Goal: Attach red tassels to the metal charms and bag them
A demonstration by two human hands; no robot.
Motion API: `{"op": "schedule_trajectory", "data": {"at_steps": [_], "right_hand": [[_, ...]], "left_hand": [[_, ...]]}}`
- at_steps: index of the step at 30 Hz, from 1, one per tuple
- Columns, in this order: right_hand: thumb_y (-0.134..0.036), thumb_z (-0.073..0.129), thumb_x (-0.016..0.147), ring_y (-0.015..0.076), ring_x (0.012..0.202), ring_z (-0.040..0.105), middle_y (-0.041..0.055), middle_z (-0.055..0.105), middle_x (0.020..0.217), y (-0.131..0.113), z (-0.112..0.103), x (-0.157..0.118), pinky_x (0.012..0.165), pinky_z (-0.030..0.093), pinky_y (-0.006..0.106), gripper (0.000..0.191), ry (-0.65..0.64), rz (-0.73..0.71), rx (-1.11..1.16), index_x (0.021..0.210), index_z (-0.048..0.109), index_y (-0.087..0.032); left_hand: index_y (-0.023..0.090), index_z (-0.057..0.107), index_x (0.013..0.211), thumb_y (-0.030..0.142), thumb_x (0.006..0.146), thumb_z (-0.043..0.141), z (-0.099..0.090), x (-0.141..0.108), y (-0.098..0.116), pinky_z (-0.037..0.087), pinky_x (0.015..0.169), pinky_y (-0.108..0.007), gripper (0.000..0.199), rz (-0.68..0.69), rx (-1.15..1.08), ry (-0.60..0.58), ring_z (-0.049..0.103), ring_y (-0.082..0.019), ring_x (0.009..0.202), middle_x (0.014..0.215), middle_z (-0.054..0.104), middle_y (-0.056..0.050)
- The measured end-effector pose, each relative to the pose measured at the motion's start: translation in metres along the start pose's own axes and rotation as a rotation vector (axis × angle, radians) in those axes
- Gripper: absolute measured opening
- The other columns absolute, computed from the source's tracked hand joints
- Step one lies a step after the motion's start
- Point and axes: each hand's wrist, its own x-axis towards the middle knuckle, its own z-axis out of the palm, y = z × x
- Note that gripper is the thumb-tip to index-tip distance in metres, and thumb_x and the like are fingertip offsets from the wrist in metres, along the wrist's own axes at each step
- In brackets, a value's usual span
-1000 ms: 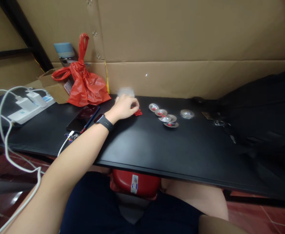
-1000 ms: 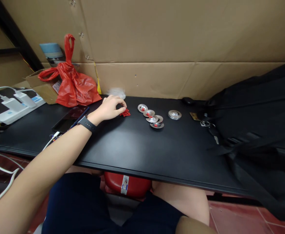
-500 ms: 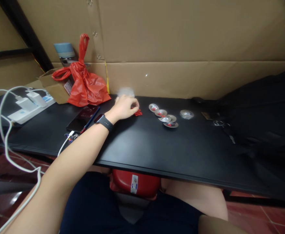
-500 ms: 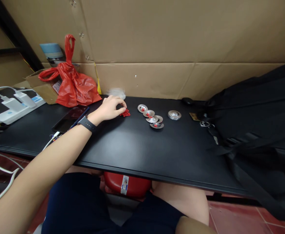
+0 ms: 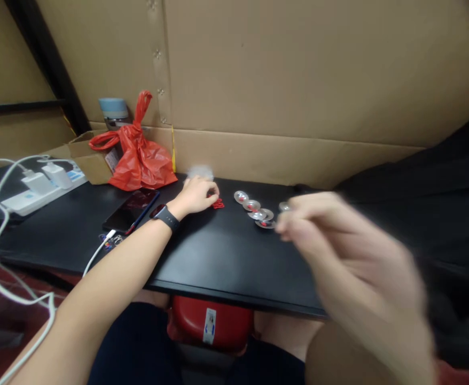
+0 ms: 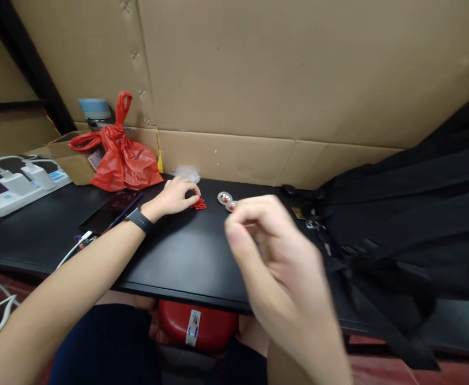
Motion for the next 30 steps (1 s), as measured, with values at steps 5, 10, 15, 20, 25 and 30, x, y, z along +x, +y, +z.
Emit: {"op": "schedule_trajectory", "data": {"at_steps": [5, 10, 15, 20, 25, 30], "right_hand": [[-0.038, 0.052, 0.102, 0.0154, 0.073, 0.053, 0.0021, 0.055, 0.08, 0.0, 0.027, 0.05, 0.068, 0.046, 0.028, 0.025, -0.141, 0.083, 0.131, 0.084, 0.057, -0.021], [-0.041, 0.052, 0.101, 0.0153, 0.074, 0.052, 0.002, 0.054, 0.08, 0.005, 0.025, 0.043, 0.069, 0.047, 0.029, 0.026, -0.175, 0.121, 0.202, 0.087, 0.058, -0.021], [-0.043, 0.052, 0.101, 0.0159, 0.074, 0.052, 0.0028, 0.054, 0.08, 0.0, 0.023, 0.043, 0.069, 0.048, 0.029, 0.026, -0.184, 0.123, 0.232, 0.088, 0.059, -0.021], [-0.042, 0.056, 0.099, 0.016, 0.075, 0.053, 0.0034, 0.056, 0.082, -0.004, 0.023, 0.042, 0.069, 0.049, 0.029, 0.025, -0.18, 0.12, 0.273, 0.088, 0.06, -0.021], [-0.043, 0.059, 0.099, 0.0162, 0.075, 0.054, 0.0035, 0.056, 0.082, -0.006, 0.021, 0.04, 0.069, 0.048, 0.03, 0.027, -0.191, 0.117, 0.323, 0.084, 0.061, -0.021], [-0.045, 0.066, 0.094, 0.0152, 0.07, 0.054, 0.0028, 0.057, 0.081, 0.0, 0.023, 0.043, 0.068, 0.049, 0.032, 0.028, -0.281, 0.092, 0.481, 0.081, 0.063, -0.02]], "left_hand": [[0.025, 0.073, 0.096, 0.035, 0.091, 0.054, -0.001, 0.001, -0.001, 0.042, 0.097, -0.045, 0.022, -0.003, -0.009, -0.006, 0.058, -0.029, 0.111, 0.109, 0.072, -0.006], [0.025, 0.073, 0.094, 0.035, 0.091, 0.054, -0.003, 0.001, 0.0, 0.042, 0.097, -0.045, 0.022, -0.001, -0.008, -0.019, 0.058, -0.029, 0.11, 0.105, 0.072, -0.006], [0.025, 0.073, 0.094, 0.036, 0.09, 0.055, -0.004, 0.001, 0.001, 0.041, 0.096, -0.046, 0.022, 0.005, -0.019, -0.024, 0.059, -0.029, 0.109, 0.105, 0.073, -0.006], [0.024, 0.073, 0.093, 0.037, 0.091, 0.055, -0.003, 0.001, 0.0, 0.041, 0.094, -0.043, 0.023, 0.013, -0.012, -0.016, 0.059, -0.028, 0.106, 0.104, 0.073, -0.006], [0.025, 0.073, 0.095, 0.038, 0.092, 0.053, -0.002, 0.001, -0.001, 0.042, 0.092, -0.042, 0.025, 0.024, -0.009, -0.017, 0.06, -0.028, 0.106, 0.106, 0.073, -0.006], [0.025, 0.073, 0.096, 0.037, 0.091, 0.053, -0.003, 0.001, 0.0, 0.042, 0.093, -0.043, 0.024, 0.013, -0.007, -0.026, 0.059, -0.029, 0.108, 0.106, 0.073, -0.006]]}}
